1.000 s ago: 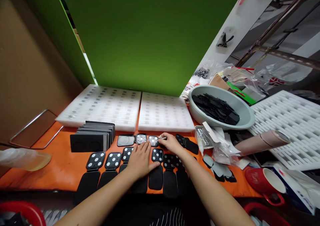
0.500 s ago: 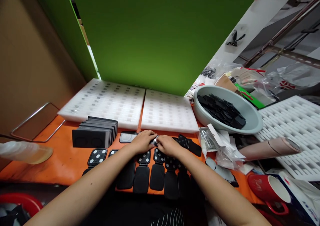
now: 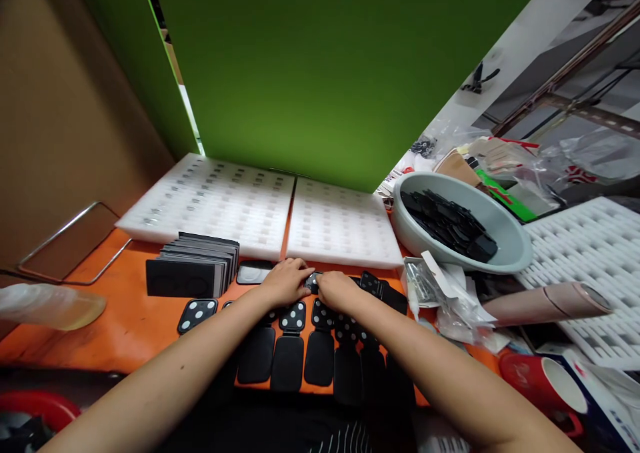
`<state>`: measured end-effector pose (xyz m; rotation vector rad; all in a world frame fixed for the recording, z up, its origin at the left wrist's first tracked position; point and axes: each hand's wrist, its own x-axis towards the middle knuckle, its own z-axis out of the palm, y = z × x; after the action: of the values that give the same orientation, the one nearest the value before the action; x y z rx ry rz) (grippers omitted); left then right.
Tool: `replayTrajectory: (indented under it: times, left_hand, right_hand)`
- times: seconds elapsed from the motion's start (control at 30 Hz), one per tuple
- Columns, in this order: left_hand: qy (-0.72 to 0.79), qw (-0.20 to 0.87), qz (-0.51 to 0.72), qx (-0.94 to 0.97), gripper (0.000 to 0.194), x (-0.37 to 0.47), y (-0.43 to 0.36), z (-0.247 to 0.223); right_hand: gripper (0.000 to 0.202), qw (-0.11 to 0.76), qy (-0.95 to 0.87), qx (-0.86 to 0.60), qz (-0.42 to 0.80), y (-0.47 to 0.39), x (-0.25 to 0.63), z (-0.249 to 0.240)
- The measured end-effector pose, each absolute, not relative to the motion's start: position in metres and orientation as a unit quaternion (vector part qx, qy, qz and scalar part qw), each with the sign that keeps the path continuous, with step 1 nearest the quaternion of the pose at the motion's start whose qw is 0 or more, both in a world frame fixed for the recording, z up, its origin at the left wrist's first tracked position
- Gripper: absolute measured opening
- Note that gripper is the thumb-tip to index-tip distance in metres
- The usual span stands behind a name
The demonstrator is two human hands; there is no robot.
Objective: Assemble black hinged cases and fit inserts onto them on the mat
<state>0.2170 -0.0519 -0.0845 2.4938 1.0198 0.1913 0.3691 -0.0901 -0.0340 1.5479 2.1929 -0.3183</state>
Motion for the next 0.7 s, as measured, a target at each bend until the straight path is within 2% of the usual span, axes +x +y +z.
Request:
replayTrajectory:
  times: [0.17,0.3,0.33,0.4,0.47,0.53,0.6,0.7]
  left_hand:
    - [0.374,0.204,0.071,0.902,0.051,0.219,-0.053,-0.086]
    - [0.375,0.195,0.068,0.904,0.05,0.219,-0.056,-0.084]
    - [0.376,0.193,0.067,0.904,0.049,0.219,-0.056,-0.083]
    - [0.376,0.189,0.066,0.905,0.047,0.219,-0.057,-0.081]
    - [0.376,0.186,0.065,0.905,0.045,0.218,-0.058,-0.079]
    - [0.375,0.185,0.066,0.906,0.044,0.218,-0.058,-0.078]
    - [0.373,0.186,0.066,0.907,0.045,0.218,-0.058,-0.078]
    - [0.368,0.189,0.063,0.908,0.045,0.217,-0.059,-0.078]
  right_hand:
    - [0.016,0.218,0.795,0.541,-0.164,-0.081,0.374,-0.033]
    - [0.006,0.18,0.793,0.546,-0.204,-0.076,0.378,-0.032]
    - [0.003,0.162,0.784,0.553,-0.232,-0.075,0.381,-0.032]
    - [0.009,0.12,0.742,0.564,-0.342,-0.075,0.39,-0.035]
    - [0.014,0.049,0.665,0.574,-0.474,-0.077,0.4,-0.038]
    - [0.016,-0.039,0.595,0.591,-0.544,-0.08,0.405,-0.041]
    - [0.016,-0.105,0.588,0.619,-0.51,-0.084,0.403,-0.044]
    - [0.014,-0.083,0.666,0.637,-0.38,-0.086,0.388,-0.048]
